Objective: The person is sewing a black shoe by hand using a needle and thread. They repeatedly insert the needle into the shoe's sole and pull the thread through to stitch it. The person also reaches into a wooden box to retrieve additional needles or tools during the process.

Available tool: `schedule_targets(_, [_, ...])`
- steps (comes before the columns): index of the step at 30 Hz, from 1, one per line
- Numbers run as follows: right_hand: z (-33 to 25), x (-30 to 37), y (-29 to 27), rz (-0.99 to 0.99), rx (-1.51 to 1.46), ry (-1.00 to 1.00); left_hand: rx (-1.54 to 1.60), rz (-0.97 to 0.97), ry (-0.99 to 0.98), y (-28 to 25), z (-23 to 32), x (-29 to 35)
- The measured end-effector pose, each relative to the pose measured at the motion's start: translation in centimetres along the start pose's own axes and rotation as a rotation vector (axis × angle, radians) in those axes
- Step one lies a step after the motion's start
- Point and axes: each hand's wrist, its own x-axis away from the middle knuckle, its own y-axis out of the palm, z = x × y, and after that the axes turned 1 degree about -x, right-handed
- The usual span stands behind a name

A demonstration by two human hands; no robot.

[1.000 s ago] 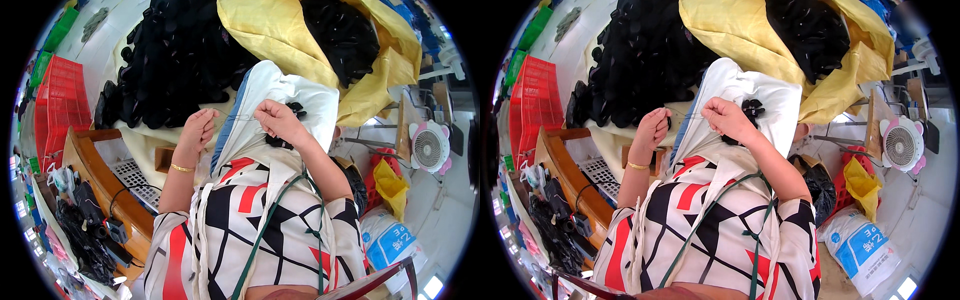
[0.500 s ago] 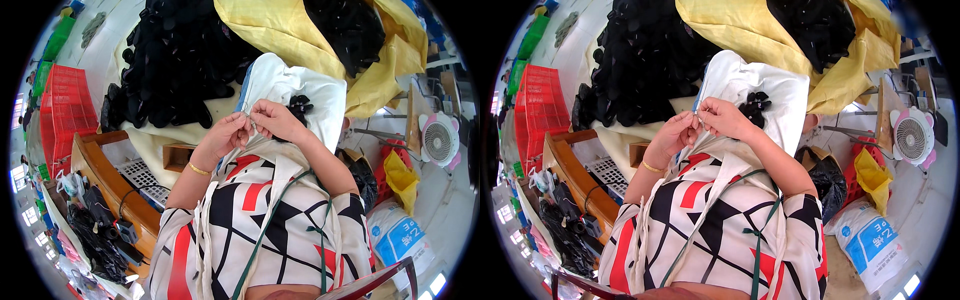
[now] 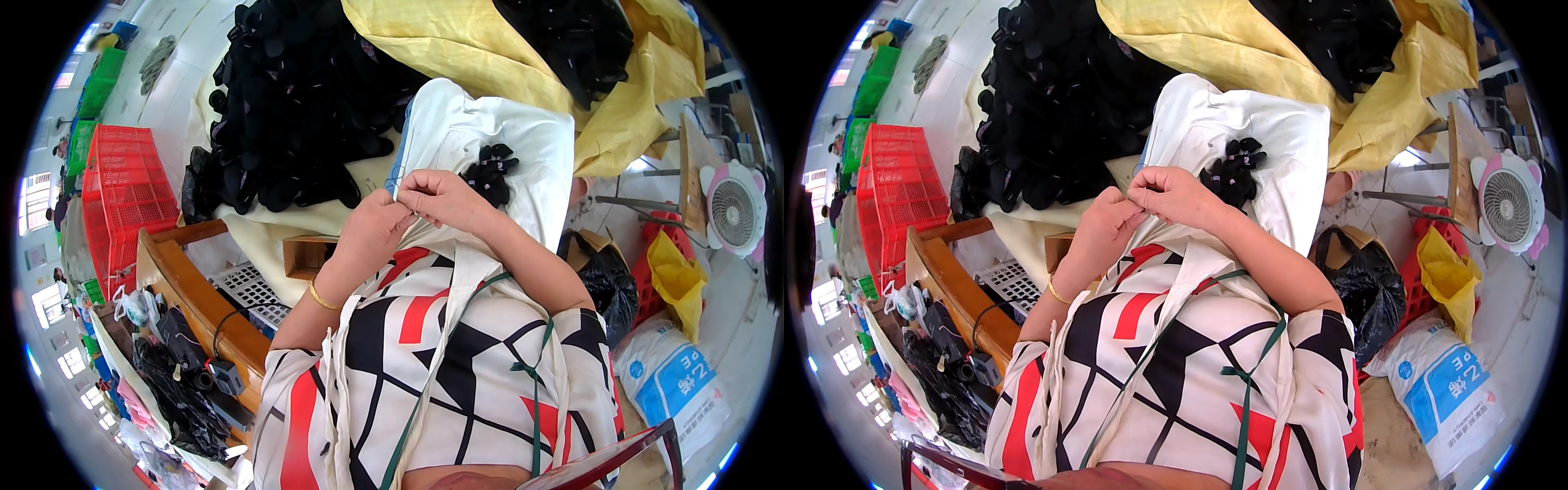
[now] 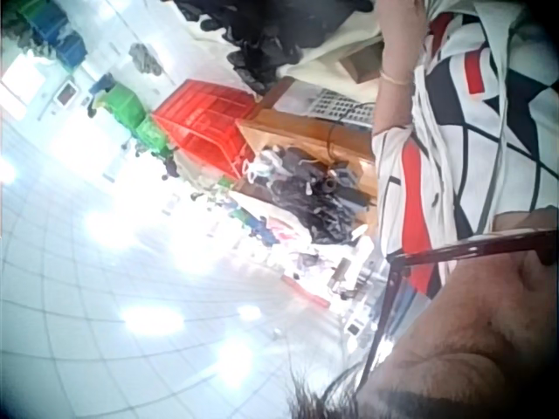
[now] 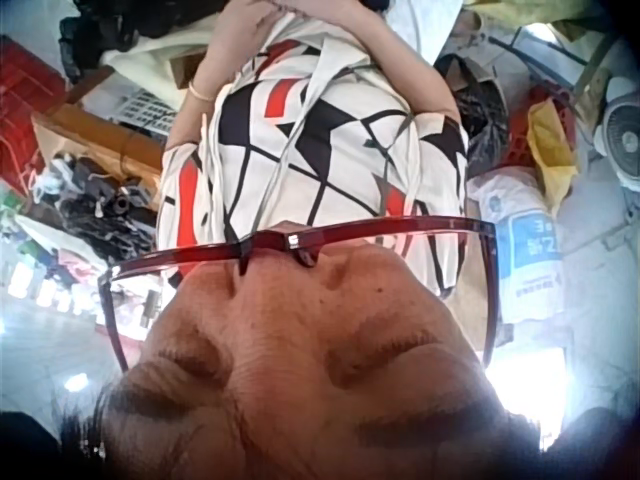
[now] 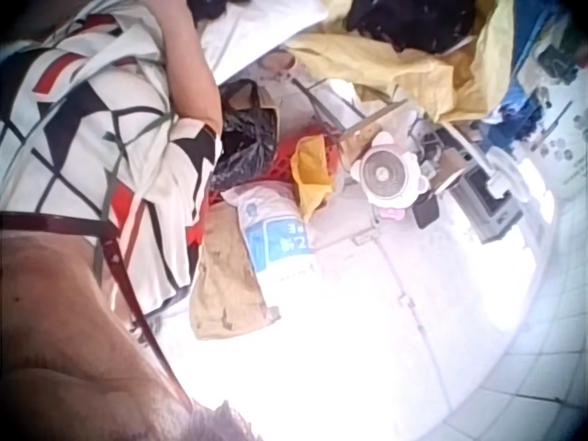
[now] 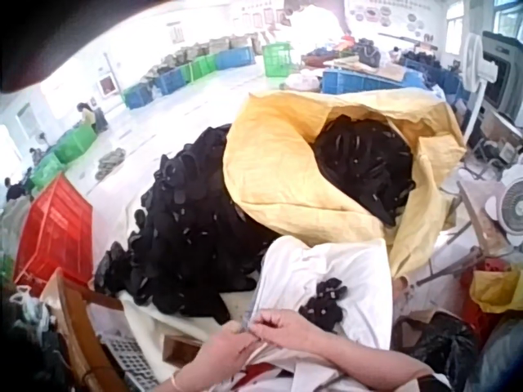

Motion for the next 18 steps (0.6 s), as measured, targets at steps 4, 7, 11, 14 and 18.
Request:
schedule_targets(4, [-0.2, 0.9, 0.3, 0.169, 0.154, -0.161, 0.014, 0.111, -0.044, -0.5, 0.8, 0.1])
schedule_targets(7, [-0.9, 1.8, 0.6, 0.199, 0.195, -0.242, 0.258, 0.196, -0.17, -0.8, 1.1, -0.1])
schedule_targets(11, [-1.4, 2.5, 1.6, 0.242, 0.314, -0.328, 0.552, 0.446, -0.047, 1.6, -0.3, -0.4])
schedule_targets(14, [-1.8, 3.0, 2.1, 0.274, 0.361, -0.34, 0.674, 0.542, -0.046, 2.5, -0.5, -0.5])
schedule_targets(18, [-1.5, 3.4, 2.3, 0.327, 0.459, -0.411, 1.1, 0.534, -0.265, 2.5, 0.3, -0.9])
